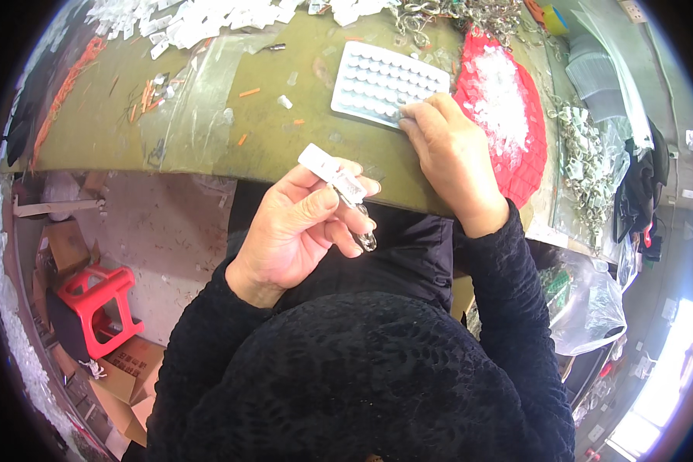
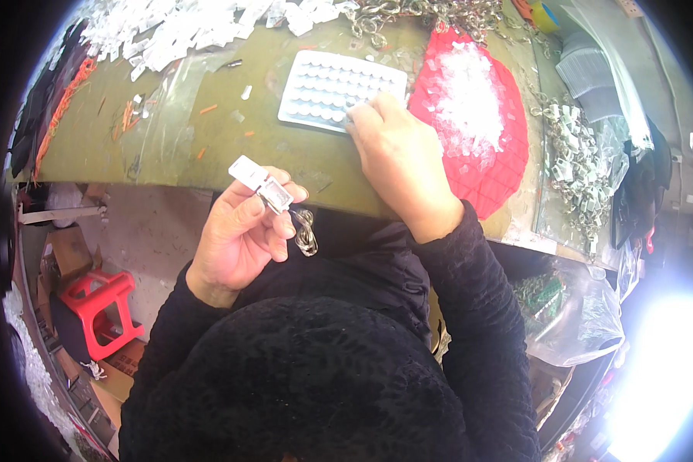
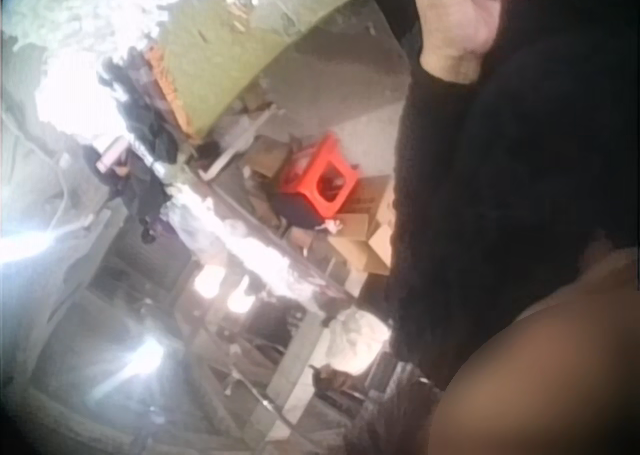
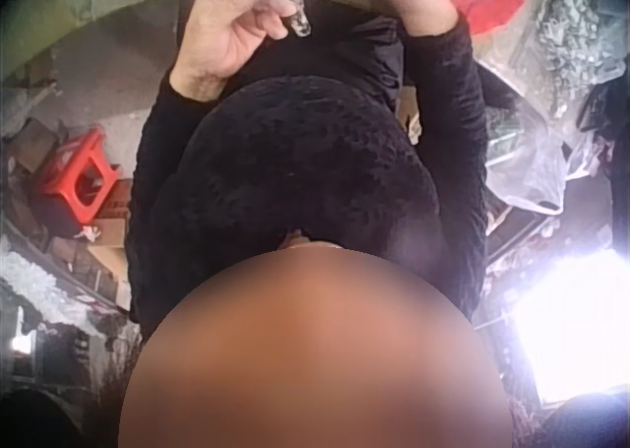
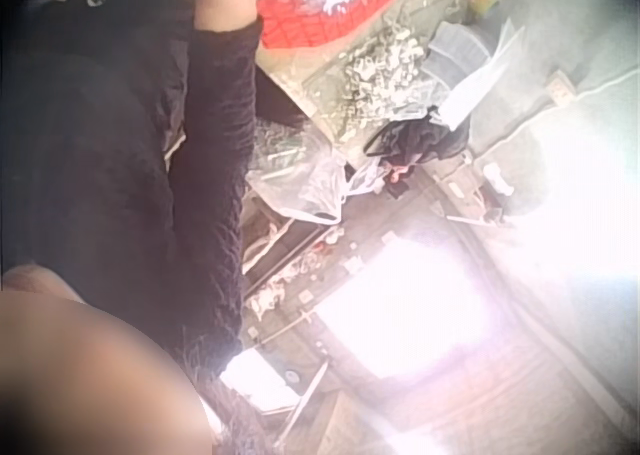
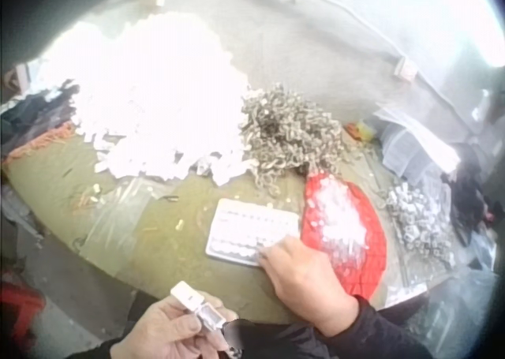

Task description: The person assembles small electronic components by hand, inserting pins into white plastic housings and placing them into a tray. They repeatedly pick up components, align them, and insert them into housings, then place the assembled units into a tray on the table.

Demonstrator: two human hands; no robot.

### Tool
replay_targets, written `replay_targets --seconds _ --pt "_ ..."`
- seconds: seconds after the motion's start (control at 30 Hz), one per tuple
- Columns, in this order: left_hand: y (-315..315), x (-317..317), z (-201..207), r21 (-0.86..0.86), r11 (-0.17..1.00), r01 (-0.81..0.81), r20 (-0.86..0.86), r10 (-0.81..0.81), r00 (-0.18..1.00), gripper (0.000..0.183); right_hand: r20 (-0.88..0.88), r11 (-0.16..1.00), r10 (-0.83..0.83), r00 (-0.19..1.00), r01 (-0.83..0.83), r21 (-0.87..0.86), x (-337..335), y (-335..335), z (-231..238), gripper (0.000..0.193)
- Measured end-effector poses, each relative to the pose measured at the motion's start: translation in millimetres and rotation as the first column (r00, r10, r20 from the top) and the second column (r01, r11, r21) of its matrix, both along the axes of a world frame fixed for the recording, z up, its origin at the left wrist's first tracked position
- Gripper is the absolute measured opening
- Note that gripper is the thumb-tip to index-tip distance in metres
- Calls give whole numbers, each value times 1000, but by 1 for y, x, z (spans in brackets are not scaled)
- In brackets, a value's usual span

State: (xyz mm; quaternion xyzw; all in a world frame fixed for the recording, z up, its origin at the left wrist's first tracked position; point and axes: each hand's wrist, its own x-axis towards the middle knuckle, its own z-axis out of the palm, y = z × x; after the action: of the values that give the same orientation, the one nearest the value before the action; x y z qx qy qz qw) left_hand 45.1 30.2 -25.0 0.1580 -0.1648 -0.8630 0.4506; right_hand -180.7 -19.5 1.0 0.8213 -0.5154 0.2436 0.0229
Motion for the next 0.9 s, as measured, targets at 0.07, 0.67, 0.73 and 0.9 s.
replay_targets --seconds 0.07,0.67,0.73,0.9 --pt "0 0 1 9 1000 1 2 -1 1000 40 -55 1000 -17 998 16 -20 1 1 -1 8" --pt "12 -8 2 56 998 12 -46 -10 999 19 342 904 415 843 -423 -53 32 45 32 28" --pt "14 -10 2 74 997 18 -43 -15 999 19 354 904 413 839 -425 -47 29 48 30 27" --pt "19 -14 1 75 996 50 -60 -46 997 20 395 922 356 847 -386 -2 25 55 29 26"
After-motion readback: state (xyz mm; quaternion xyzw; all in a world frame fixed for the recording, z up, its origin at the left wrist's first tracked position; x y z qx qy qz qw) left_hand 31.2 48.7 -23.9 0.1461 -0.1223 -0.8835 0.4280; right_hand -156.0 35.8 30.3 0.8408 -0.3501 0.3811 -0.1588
